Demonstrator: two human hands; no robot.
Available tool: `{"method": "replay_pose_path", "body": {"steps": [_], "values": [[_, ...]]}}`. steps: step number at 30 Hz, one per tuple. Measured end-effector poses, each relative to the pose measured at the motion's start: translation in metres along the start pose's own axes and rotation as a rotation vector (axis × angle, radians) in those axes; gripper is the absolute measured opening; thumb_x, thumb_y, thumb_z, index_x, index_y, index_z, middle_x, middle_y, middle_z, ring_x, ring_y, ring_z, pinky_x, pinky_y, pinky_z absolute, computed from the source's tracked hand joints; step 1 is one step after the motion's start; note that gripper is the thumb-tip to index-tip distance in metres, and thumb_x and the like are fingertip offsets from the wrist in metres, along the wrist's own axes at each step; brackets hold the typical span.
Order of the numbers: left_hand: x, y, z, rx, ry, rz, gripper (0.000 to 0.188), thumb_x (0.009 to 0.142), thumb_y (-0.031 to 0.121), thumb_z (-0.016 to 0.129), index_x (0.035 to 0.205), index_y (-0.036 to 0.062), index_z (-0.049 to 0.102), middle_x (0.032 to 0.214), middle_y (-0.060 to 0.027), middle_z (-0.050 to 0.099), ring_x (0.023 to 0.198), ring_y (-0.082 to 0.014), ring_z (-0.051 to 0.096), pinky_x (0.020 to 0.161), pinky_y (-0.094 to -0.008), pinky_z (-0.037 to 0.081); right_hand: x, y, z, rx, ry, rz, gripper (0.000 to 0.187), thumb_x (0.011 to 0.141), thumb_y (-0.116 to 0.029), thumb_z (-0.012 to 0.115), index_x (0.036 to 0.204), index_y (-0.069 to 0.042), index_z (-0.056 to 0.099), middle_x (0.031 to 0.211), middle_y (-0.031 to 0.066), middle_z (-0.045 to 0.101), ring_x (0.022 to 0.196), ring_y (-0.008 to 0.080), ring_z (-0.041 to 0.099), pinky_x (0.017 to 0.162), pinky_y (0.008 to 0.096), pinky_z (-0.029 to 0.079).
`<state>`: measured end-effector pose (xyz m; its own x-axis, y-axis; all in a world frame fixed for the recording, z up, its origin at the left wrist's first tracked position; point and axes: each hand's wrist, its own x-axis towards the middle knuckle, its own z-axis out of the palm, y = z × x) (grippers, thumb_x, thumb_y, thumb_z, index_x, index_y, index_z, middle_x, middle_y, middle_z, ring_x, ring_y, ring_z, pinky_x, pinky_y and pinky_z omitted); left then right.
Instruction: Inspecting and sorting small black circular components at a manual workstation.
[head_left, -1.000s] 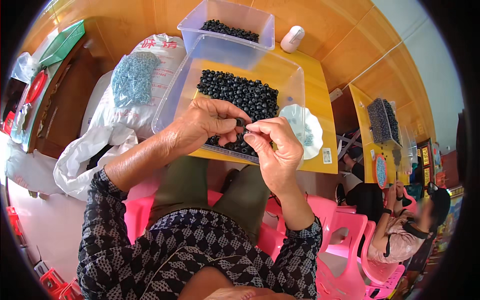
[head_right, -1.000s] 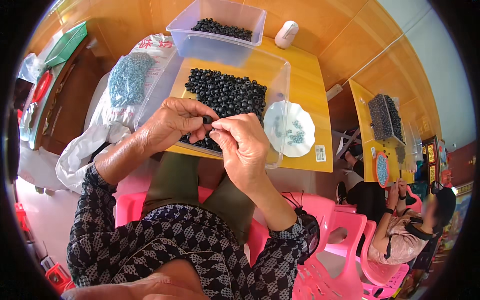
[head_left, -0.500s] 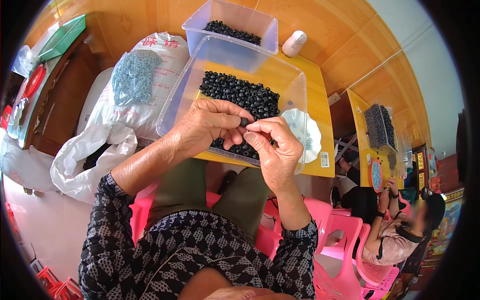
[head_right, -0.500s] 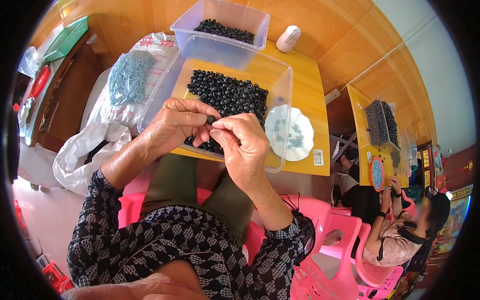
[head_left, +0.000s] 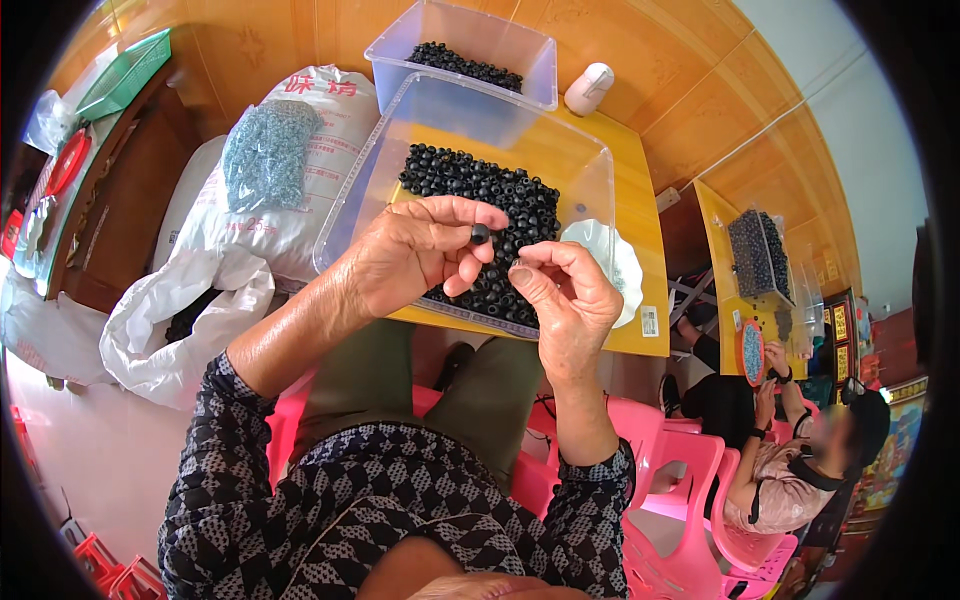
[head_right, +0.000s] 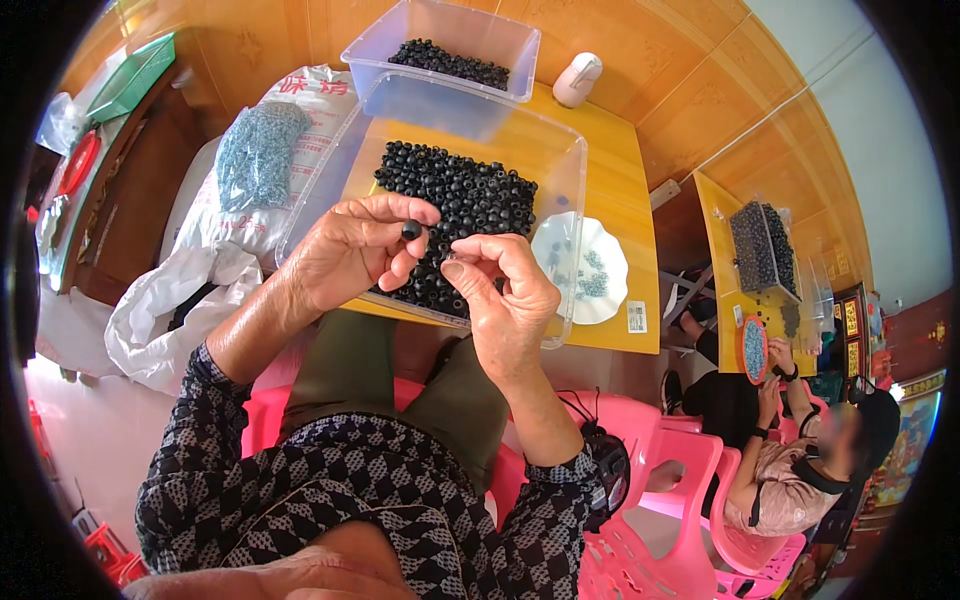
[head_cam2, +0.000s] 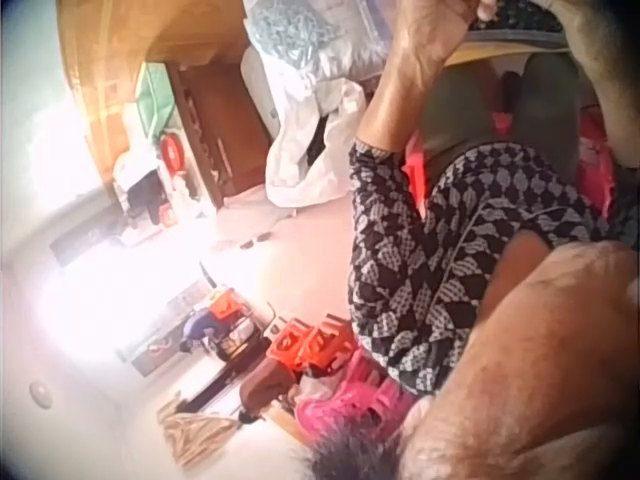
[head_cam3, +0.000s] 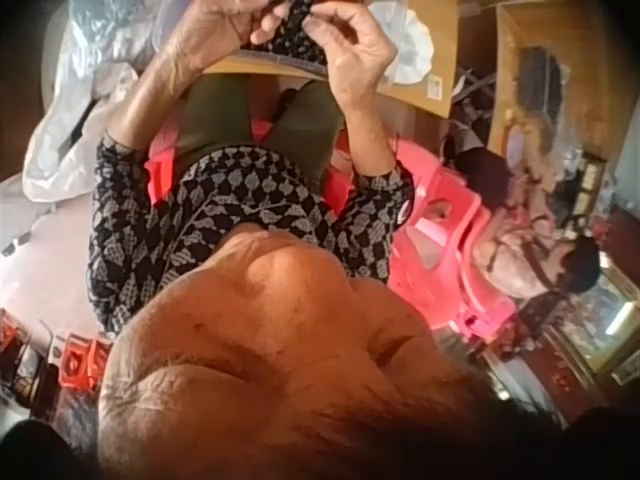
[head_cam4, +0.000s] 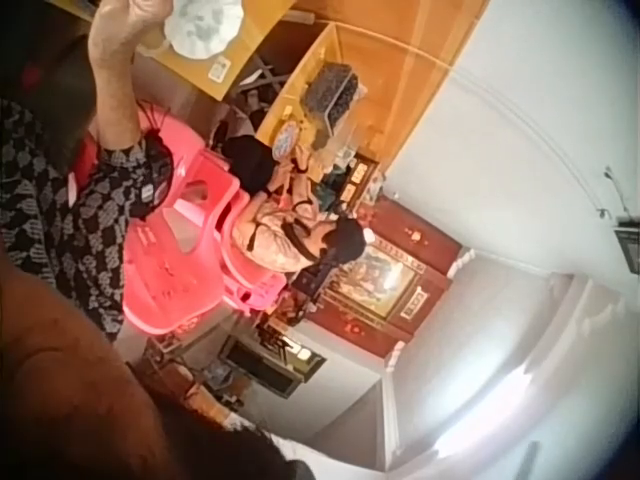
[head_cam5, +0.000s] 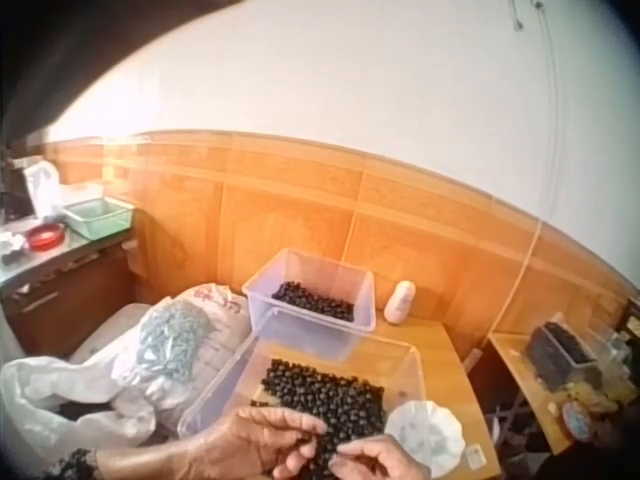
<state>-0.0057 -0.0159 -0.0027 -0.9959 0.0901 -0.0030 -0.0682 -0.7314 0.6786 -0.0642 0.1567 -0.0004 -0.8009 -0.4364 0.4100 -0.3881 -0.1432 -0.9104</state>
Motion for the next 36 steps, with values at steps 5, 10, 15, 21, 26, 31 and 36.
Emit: {"method": "replay_pose_path", "body": {"steps": [5,10,15,21,26,31,36], "values": [[-0.0005,-0.0002,-0.0014,0.017,0.014,-0.011,0.02,0.087,0.008,0.048,0.101,-0.0051,0.053,0.08,-0.0119,0.06,0.062,-0.0163,0.058,0.052,-0.0266,0.044,0.0015,0.0009,0.0008,-0.015,0.006,-0.072,0.014,0.072,0.006,0.066,0.083,0.0,0.061,0.079,0.0014,0.057,0.07,0.0066,0.051,0.064,0.0183,0.042],[-0.0005,-0.001,-0.0045,0.003,-0.043,0.009,0.018,0.086,0.005,0.051,0.101,-0.0048,0.053,0.082,-0.0129,0.061,0.063,-0.0171,0.059,0.051,-0.0268,0.045,0.0011,0.002,0.0015,-0.005,-0.007,-0.072,0.013,0.073,0.007,0.065,0.084,0.001,0.061,0.081,0.0019,0.057,0.07,0.0066,0.051,0.063,0.0182,0.043],[-0.0016,-0.0013,-0.0033,-0.015,-0.023,-0.004,0.018,0.084,0.005,0.053,0.1,-0.0043,0.053,0.081,-0.0129,0.061,0.063,-0.0173,0.059,0.052,-0.0268,0.045,-0.0002,0.0037,0.0006,0.012,-0.009,-0.068,0.013,0.073,0.007,0.065,0.084,0.002,0.061,0.082,0.0024,0.057,0.071,0.0068,0.052,0.064,0.0183,0.043],[-0.0029,-0.0023,-0.004,-0.002,-0.017,0.003,0.018,0.084,0.006,0.055,0.098,-0.0038,0.054,0.08,-0.0131,0.061,0.062,-0.0173,0.059,0.052,-0.0267,0.045,-0.002,0.0062,0.0015,0.019,-0.015,-0.058,0.012,0.073,0.007,0.064,0.084,0.002,0.061,0.082,0.0036,0.058,0.072,0.0078,0.053,0.065,0.0188,0.045],[-0.0042,-0.0017,-0.0008,0.04,-0.001,0.016,0.017,0.081,0.008,0.059,0.093,-0.0029,0.054,0.079,-0.0141,0.061,0.061,-0.0173,0.059,0.05,-0.0266,0.044,-0.0023,0.0054,0.0002,0.036,0.002,-0.061,0.012,0.073,0.007,0.064,0.084,0.003,0.061,0.081,0.0039,0.058,0.071,0.0081,0.054,0.065,0.0189,0.045],[-0.0051,-0.0004,-0.0024,-0.006,-0.019,0.033,0.017,0.077,0.008,0.065,0.085,-0.0008,0.053,0.077,-0.0151,0.061,0.055,-0.0169,0.058,0.044,-0.0267,0.042,-0.003,0.0042,0.001,0.027,0.012,-0.048,0.012,0.073,0.007,0.065,0.083,0.003,0.061,0.08,0.0039,0.058,0.071,0.0082,0.054,0.065,0.0188,0.045],[-0.0046,-0.0023,-0.0032,0.002,-0.031,0.065,0.018,0.075,0.006,0.066,0.085,-0.0005,0.053,0.075,-0.0133,0.06,0.053,-0.016,0.057,0.044,-0.026,0.042,-0.0033,0.0048,0.0023,0.033,0.014,-0.049,0.013,0.072,0.008,0.065,0.083,0.003,0.061,0.08,0.0041,0.058,0.071,0.0084,0.053,0.065,0.019,0.045]]}}
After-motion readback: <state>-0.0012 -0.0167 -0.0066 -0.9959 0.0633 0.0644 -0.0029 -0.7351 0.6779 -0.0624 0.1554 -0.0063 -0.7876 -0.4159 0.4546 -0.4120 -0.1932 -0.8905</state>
